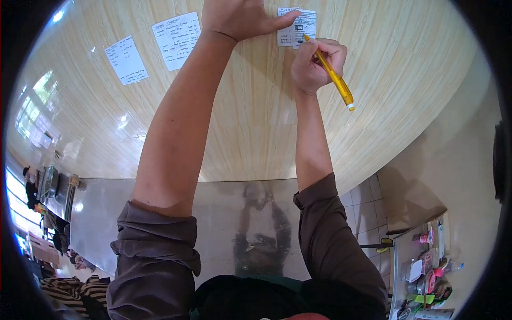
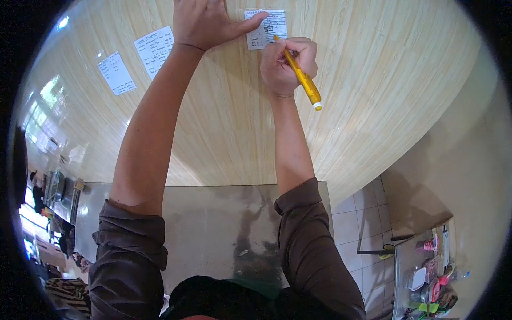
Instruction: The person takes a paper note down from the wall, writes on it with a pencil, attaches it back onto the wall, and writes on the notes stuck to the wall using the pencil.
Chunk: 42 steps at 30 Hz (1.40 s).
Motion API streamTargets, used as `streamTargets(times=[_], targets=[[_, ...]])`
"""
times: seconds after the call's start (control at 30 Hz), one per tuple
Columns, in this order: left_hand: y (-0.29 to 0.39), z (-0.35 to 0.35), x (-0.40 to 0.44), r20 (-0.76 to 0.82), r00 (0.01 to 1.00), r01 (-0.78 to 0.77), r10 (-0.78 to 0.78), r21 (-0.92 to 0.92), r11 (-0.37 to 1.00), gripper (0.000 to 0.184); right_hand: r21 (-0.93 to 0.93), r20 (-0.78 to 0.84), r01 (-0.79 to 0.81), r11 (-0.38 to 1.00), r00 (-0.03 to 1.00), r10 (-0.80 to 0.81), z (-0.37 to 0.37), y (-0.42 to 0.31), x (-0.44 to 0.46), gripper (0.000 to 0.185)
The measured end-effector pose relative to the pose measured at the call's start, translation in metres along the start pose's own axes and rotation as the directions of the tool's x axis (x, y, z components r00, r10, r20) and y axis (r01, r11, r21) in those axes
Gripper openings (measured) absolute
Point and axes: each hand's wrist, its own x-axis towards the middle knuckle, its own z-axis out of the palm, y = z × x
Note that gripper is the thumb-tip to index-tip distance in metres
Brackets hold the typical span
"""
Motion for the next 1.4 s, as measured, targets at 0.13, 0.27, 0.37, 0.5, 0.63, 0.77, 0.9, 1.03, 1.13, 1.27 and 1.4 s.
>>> streamTargets(times=[0.13,0.27,0.37,0.5,0.63,0.77,0.9,1.03,1.13,1.27,1.4], targets=[[-0.0018,0.0030,-0.0006,-0.043,0.998,-0.039,0.040,0.012,0.999,0.083,-0.002,0.000,-0.002,1.000,1.000,0.002,0.0013,0.0009,0.0005,0.019],[-0.0007,0.0005,-0.0007,0.006,1.000,-0.012,0.012,0.014,1.000,0.082,-0.023,0.025,0.008,1.000,1.000,-0.007,-0.0003,0.0012,0.0006,0.019],[-0.0005,-0.0003,-0.0005,0.014,1.000,-0.005,0.005,0.025,1.000,0.082,-0.017,0.009,0.004,1.000,1.000,-0.004,0.0013,0.0025,-0.0002,0.019],[0.0004,-0.0001,-0.0007,0.028,1.000,0.003,-0.003,0.021,1.000,0.082,0.013,0.017,-0.010,1.000,1.000,0.010,-0.0005,0.0005,0.0003,0.018],[-0.0003,0.0003,-0.0010,0.008,1.000,-0.011,0.011,0.031,0.999,0.082,0.034,0.045,0.010,0.999,0.999,-0.011,-0.0015,-0.0002,0.0011,0.017],[-0.0005,0.0010,-0.0007,0.013,1.000,-0.017,0.016,0.037,0.999,0.082,-0.001,0.036,0.022,1.000,0.999,-0.022,-0.0012,0.0008,0.0010,0.017],[-0.0005,0.0003,-0.0002,0.006,1.000,-0.011,0.011,0.018,1.000,0.081,0.002,0.041,0.011,1.000,0.999,-0.011,-0.0014,-0.0010,0.0014,0.017],[-0.0007,0.0002,-0.0006,0.006,1.000,-0.005,0.005,0.004,1.000,0.080,-0.003,0.031,-0.004,1.000,1.000,0.004,0.0003,-0.0001,0.0000,0.017],[-0.0015,-0.0002,-0.0003,0.027,1.000,-0.003,0.002,0.039,0.999,0.081,-0.006,0.074,0.002,1.000,0.997,-0.001,-0.0015,-0.0002,0.0010,0.016],[0.0005,-0.0003,-0.0001,0.015,1.000,0.003,-0.004,0.022,1.000,0.081,0.071,-0.036,-0.043,0.997,0.998,0.045,0.0043,0.0019,0.0004,0.020],[0.0007,0.0000,-0.0010,0.006,1.000,-0.010,0.010,0.033,0.999,0.081,0.024,0.020,-0.017,1.000,1.000,0.017,-0.0007,0.0002,0.0001,0.016]])
